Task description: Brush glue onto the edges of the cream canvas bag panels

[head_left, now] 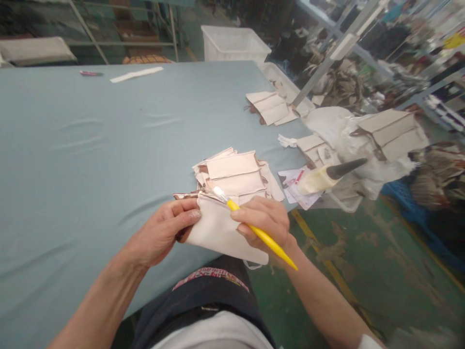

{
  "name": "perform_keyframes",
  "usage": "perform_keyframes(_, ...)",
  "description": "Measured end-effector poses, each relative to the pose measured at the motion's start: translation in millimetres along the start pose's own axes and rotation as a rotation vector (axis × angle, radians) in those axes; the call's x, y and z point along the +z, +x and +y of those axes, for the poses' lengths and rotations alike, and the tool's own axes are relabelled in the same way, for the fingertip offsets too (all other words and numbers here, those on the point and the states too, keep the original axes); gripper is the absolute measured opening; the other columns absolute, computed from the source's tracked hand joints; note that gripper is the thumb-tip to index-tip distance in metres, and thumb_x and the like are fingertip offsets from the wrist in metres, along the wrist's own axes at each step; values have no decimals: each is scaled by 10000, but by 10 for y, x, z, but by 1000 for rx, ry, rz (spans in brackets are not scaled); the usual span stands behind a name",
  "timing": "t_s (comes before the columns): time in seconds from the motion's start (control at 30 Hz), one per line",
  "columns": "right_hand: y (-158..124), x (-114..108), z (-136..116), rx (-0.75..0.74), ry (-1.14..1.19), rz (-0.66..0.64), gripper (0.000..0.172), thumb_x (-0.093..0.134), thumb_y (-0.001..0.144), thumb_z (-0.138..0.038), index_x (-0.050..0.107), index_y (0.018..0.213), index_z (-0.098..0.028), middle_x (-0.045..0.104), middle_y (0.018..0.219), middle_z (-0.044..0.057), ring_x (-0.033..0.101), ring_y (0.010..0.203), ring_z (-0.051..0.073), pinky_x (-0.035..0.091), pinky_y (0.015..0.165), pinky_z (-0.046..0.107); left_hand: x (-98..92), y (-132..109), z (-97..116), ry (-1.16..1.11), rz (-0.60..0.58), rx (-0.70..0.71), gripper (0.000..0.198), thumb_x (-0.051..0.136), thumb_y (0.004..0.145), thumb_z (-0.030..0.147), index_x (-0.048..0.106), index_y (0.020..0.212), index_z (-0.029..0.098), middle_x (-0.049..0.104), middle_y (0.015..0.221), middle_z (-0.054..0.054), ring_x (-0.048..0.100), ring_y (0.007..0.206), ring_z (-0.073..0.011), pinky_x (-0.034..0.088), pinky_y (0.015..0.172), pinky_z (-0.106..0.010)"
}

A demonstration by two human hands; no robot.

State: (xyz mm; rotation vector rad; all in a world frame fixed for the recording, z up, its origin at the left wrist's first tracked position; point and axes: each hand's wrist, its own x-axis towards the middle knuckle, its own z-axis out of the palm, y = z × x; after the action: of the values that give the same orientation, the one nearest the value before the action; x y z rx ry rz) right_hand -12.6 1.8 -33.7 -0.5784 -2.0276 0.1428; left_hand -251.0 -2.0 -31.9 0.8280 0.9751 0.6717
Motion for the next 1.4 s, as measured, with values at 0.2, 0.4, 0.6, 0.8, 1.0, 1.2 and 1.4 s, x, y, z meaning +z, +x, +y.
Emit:
perform_keyframes(0.2,-53,-57,46,-40,-13,-55,163,537,1164,-307,662,1109,-217,755,737,4,633,555,133,490,540,267,40,32,15,-89,-25,-47,392,962,742,450,871,961,139,773,773,-62,595,623,-142,475,572,-216)
perform_keyframes(0.4,-16,-151,-14,30,55,-5,191,536,1159,-300,676,1089,-190,756,744,30,658,579,139,481,550,270,69,40,0,-102,33,-75,485,1002,673,515,854,927,130,744,785,-55,566,633,-130,447,566,-199)
perform_keyframes(0.6,11,-135,-152,168,69,51,226,512,1150,-275,685,1016,-217,776,750,18,697,589,143,557,611,255,150,-11,-52,19,44,-8,481,918,799,544,845,1037,132,557,693,25,356,594,-93,298,513,-189)
perform_keyframes(0.8,-50,-437,-174,260,5,-54,201,559,1091,-202,681,934,-230,796,754,9,750,623,144,599,661,246,237,-3,-128,70,30,9,499,847,854,573,818,1054,117,556,723,21,332,587,-84,266,499,-193)
perform_keyframes(1.0,73,-535,-176,183,-28,-120,175,581,1067,-177,662,920,-225,798,752,-2,753,622,134,573,650,226,503,13,-75,128,-28,45,503,808,878,574,789,1033,96,510,680,49,303,552,-71,239,475,-191)
perform_keyframes(1.2,109,-346,-20,227,67,-13,204,550,1096,-209,672,933,-223,789,805,9,751,679,133,576,671,225,674,-28,-104,122,-9,95,441,773,917,519,777,1072,106,490,685,61,311,542,-72,232,457,-187)
perform_keyframes(1.4,-43,-26,42,503,377,239,266,513,1157,-388,667,1006,-232,630,653,-60,607,514,105,501,521,220,656,-67,-193,81,57,89,393,817,857,493,789,981,122,468,640,75,322,531,-75,283,481,-182)
